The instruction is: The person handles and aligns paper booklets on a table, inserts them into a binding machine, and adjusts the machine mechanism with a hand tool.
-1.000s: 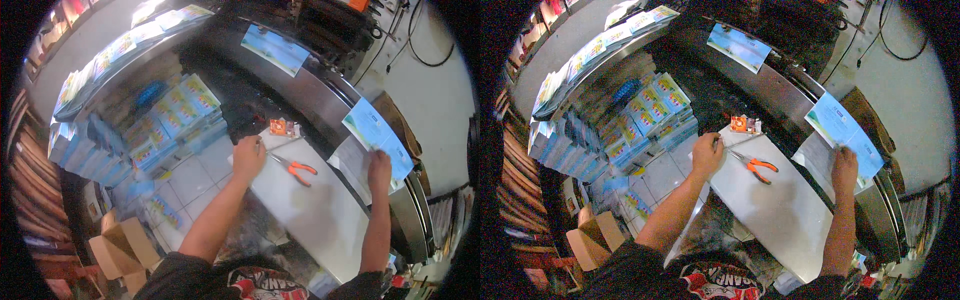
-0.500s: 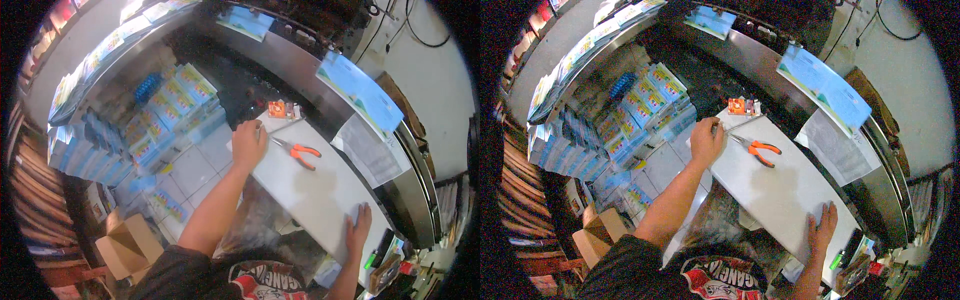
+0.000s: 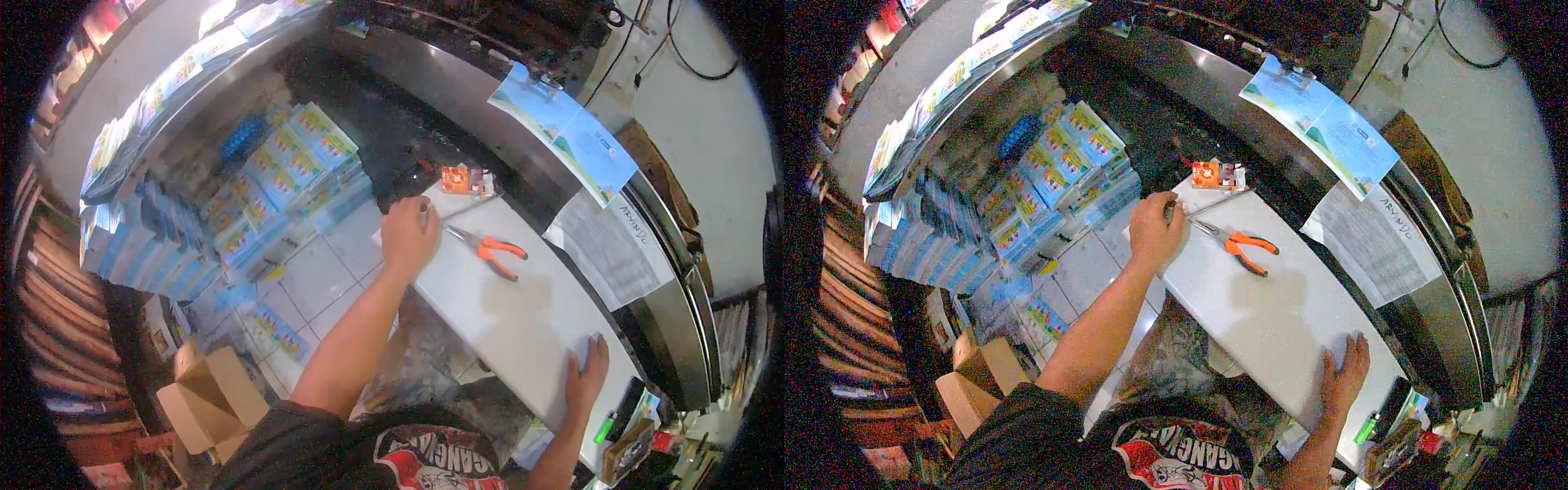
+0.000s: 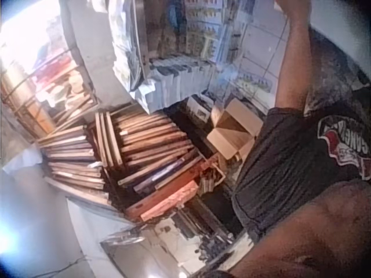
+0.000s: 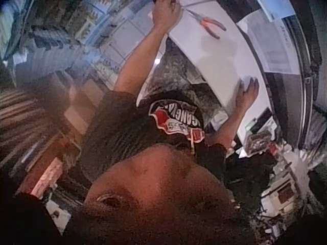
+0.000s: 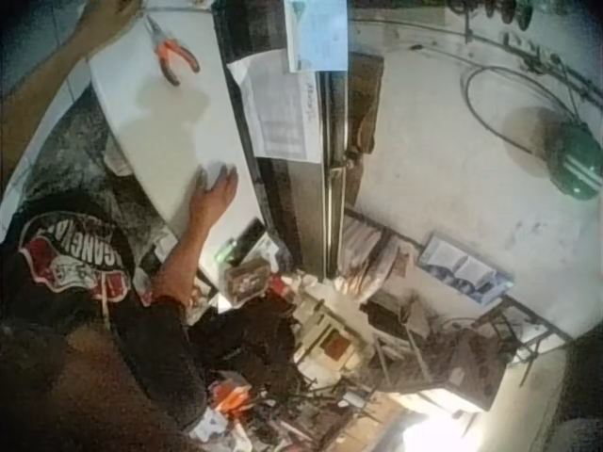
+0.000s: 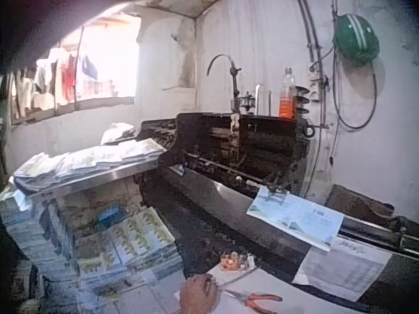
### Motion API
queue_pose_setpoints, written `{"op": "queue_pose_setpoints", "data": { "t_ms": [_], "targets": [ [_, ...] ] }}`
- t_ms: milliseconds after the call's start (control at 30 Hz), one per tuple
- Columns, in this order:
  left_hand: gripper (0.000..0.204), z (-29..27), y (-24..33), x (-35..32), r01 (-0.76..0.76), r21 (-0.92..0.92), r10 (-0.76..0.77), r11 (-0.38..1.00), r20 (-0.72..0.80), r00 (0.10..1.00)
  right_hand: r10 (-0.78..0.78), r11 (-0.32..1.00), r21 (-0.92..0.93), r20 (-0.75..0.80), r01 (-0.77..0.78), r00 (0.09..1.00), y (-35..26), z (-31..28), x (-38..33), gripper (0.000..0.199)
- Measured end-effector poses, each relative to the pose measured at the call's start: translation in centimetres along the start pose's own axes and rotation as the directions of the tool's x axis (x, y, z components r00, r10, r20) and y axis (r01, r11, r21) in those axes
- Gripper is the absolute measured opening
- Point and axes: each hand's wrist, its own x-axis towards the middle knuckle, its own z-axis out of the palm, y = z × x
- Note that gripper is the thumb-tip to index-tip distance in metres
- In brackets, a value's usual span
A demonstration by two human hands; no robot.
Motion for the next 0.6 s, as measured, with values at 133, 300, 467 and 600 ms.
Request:
{"op": "queue_pose_setpoints", "data": {
  "t_ms": [133, 300, 467, 600],
  "targets": [
    [0.023, -0.5, 0.2, 0.1, 0.010, -0.033, -0.010, 0.999, -0.006, 1.000, -0.007, 1.000, 0.021, 0.006, 0.007, 1.000, -0.3, -0.1, 0.3, 0.049],
    [0.022, 0.2, 1.7, 1.1, -0.052, -0.027, 0.050, 0.998, -0.049, 0.998, -0.016, 0.999, -0.041, -0.016, 0.015, 1.000, 0.4, 0.1, 0.0, 0.044],
    [0.030, 6.9, 11.0, 8.0, 0.206, -0.655, -0.049, 0.727, 0.250, 0.967, -0.049, 0.998, -0.031, -0.030, 0.048, 0.998, 0.2, -0.3, 0.0, 0.050],
    [0.035, 12.6, 14.9, 12.4, 0.824, -0.552, -0.235, 0.129, 0.790, 0.566, 0.006, 0.999, 0.044, -0.051, -0.004, 0.999, 0.5, -0.2, 0.0, 0.047]
  ]
}}
